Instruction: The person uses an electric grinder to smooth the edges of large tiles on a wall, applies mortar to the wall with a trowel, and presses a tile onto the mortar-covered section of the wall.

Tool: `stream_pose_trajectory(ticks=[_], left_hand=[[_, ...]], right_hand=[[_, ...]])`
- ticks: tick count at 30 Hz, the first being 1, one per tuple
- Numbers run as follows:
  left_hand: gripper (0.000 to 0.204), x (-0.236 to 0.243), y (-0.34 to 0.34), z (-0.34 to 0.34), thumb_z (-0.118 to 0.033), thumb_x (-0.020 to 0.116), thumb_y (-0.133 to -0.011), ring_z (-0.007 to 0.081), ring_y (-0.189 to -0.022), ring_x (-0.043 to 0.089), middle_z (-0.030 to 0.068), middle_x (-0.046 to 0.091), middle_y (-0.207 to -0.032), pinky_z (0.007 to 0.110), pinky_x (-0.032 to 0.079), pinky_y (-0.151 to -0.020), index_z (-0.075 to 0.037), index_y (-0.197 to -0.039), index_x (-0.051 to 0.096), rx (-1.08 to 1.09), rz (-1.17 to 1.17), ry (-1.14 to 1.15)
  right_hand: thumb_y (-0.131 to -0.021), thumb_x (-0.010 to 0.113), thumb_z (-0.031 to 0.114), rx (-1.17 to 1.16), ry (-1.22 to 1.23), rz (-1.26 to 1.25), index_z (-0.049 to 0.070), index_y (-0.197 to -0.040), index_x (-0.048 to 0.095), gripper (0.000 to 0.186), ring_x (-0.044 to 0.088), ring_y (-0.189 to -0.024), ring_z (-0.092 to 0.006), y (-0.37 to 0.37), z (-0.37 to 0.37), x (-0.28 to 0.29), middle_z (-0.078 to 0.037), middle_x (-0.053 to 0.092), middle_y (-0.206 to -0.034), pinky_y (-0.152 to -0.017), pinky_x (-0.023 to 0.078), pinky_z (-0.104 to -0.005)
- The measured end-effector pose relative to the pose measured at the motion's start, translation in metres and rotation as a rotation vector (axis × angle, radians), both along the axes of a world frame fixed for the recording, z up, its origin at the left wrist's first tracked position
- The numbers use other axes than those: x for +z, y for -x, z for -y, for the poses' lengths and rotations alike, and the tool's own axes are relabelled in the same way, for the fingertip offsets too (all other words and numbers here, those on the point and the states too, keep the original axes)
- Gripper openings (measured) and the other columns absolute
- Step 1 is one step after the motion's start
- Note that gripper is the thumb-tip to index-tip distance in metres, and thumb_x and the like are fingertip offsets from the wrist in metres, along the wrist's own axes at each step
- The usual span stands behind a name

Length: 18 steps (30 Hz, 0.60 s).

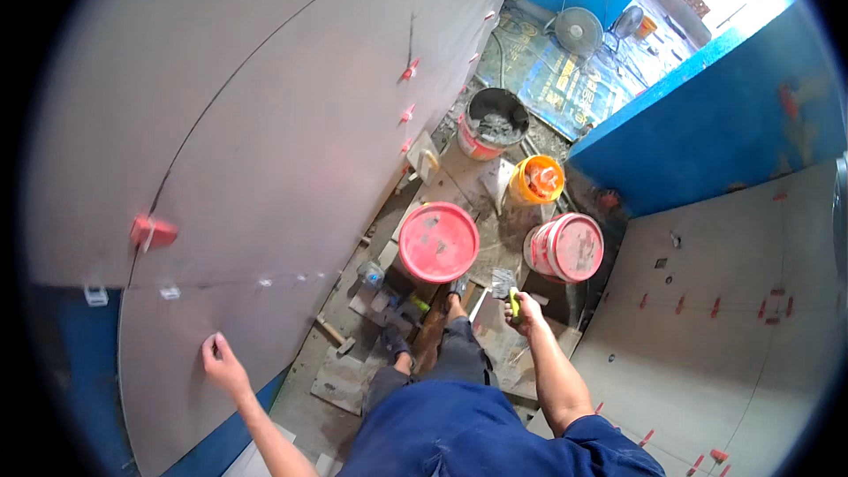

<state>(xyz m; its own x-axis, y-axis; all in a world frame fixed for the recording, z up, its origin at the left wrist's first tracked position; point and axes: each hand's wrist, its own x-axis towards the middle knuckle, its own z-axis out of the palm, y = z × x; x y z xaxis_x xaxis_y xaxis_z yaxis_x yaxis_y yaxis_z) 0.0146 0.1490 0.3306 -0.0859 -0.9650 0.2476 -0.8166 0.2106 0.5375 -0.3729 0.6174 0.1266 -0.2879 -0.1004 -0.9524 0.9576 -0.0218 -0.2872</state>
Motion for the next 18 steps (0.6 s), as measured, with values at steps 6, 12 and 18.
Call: stream_pose_trajectory(ticks=[6,12,18], left_hand=[[0.036,-0.024,0.034,-0.007,-0.024,0.069,-0.090,0.0277,-0.101,0.057,0.0135,0.059,-0.108,0.040,0.045,-0.092,0.000,-0.112,0.055,0.085,0.076,0.023],[0.074,-0.024,0.095,0.016,-0.044,0.083,-0.073,0.0361,-0.107,0.053,0.0218,0.053,-0.112,0.045,0.043,-0.094,0.005,-0.115,0.048,0.349,0.444,-0.056],[0.073,-0.033,0.122,0.022,-0.044,0.083,-0.074,0.0344,-0.105,0.051,0.0202,0.050,-0.112,0.043,0.043,-0.092,0.006,-0.113,0.047,0.319,0.345,-0.089]], right_hand=[[-0.091,0.050,0.030,-0.222,0.280,0.197,0.010,-0.103,0.051,0.023,0.053,-0.057,-0.0169,0.158,0.044,-0.047,-0.006,0.055,-0.079,-0.048,0.045,-0.0283],[-0.095,0.054,0.034,0.709,-0.323,-0.788,0.008,-0.088,0.063,0.027,0.059,-0.056,-0.0225,0.361,0.037,-0.161,-0.011,0.064,-0.075,-0.050,0.046,-0.0357],[-0.095,0.060,0.016,0.927,-0.386,-1.378,0.004,-0.126,0.058,0.034,0.067,-0.088,-0.0290,0.537,0.023,-0.244,-0.013,0.071,-0.098,-0.077,0.052,-0.0364]])
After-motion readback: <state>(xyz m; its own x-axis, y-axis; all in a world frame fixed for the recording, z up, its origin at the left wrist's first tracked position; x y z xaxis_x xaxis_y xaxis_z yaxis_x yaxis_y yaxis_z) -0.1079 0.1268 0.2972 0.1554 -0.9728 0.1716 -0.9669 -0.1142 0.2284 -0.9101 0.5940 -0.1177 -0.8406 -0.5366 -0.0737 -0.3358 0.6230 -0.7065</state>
